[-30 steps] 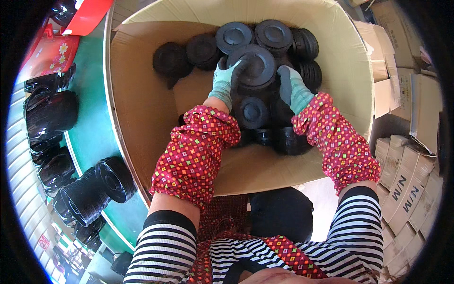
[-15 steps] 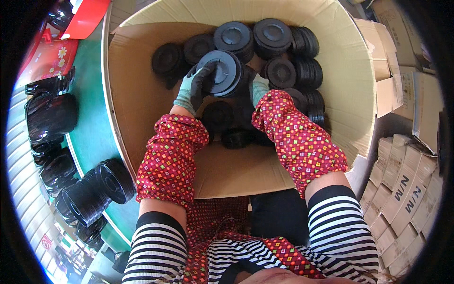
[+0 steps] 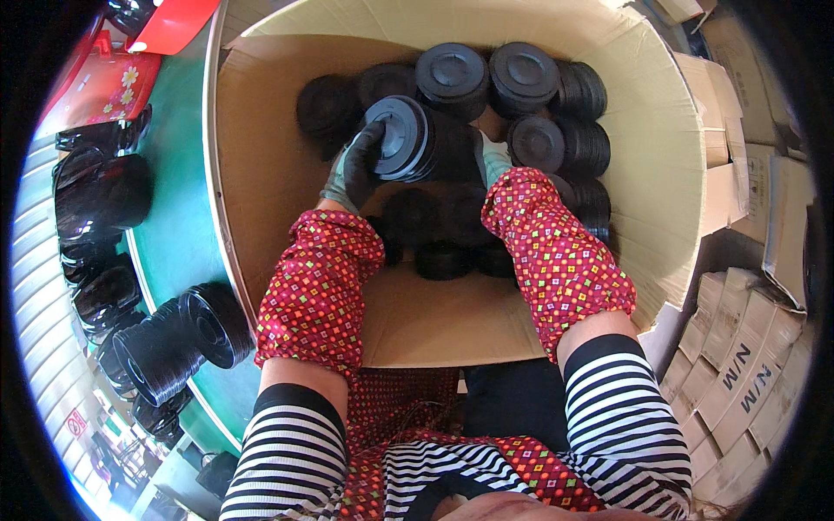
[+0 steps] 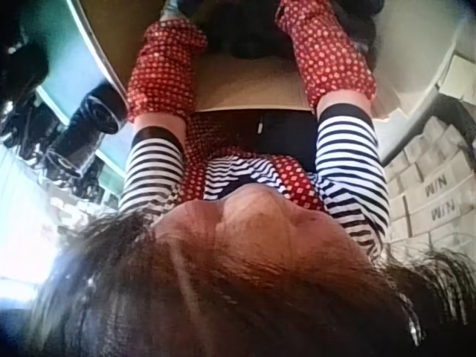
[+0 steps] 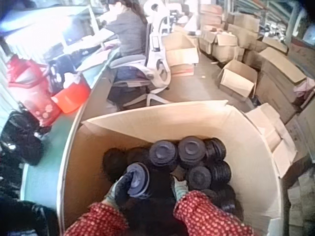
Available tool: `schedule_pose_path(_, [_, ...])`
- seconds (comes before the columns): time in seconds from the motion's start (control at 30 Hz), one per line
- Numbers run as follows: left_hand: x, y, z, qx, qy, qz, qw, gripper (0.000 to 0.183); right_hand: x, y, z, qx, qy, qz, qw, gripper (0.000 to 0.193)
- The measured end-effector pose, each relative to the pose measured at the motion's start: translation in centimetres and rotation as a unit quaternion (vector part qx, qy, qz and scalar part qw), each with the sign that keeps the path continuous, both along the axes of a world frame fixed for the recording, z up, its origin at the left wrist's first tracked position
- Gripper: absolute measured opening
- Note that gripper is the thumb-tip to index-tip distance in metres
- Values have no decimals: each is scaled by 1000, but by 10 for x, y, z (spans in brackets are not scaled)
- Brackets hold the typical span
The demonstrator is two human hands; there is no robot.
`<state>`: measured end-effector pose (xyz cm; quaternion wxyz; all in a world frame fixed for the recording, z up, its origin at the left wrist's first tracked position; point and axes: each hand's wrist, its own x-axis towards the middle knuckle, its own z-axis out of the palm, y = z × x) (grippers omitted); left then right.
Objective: The person repeatedly picks up black kettle bodies from a green workbench, inserts a metal rod into the spout, and screws on a black lid. The person places the assembled kettles back on the bench and continues the process with additional units.
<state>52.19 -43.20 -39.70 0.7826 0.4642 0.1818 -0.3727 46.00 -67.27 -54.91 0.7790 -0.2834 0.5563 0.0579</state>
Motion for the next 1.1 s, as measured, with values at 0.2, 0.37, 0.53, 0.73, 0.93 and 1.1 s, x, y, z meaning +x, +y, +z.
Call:
schedule_pose_path(0.2, [9,17,-2,-112,43,3,993,50,5,8,5,-11,-6,5,1000,60])
schedule_pose_path(0.37, [-4,14,17,-115,34,45,992,49,7,11,14,-27,-19,12,999,60])
schedule_pose_path(0.53, [-17,5,65,-12,-34,95,995,49,1,21,52,-70,-72,56,993,60])
schedule_pose_path(0.73, [-56,27,173,223,-532,-49,816,41,-36,27,231,-44,-196,136,970,61])
schedule_pose_path(0.93, [-124,114,327,146,-526,9,837,51,-59,53,264,292,-443,202,823,61])
schedule_pose_path(1.1, [-202,202,411,381,-606,-77,694,53,-113,205,346,113,-367,244,890,63])
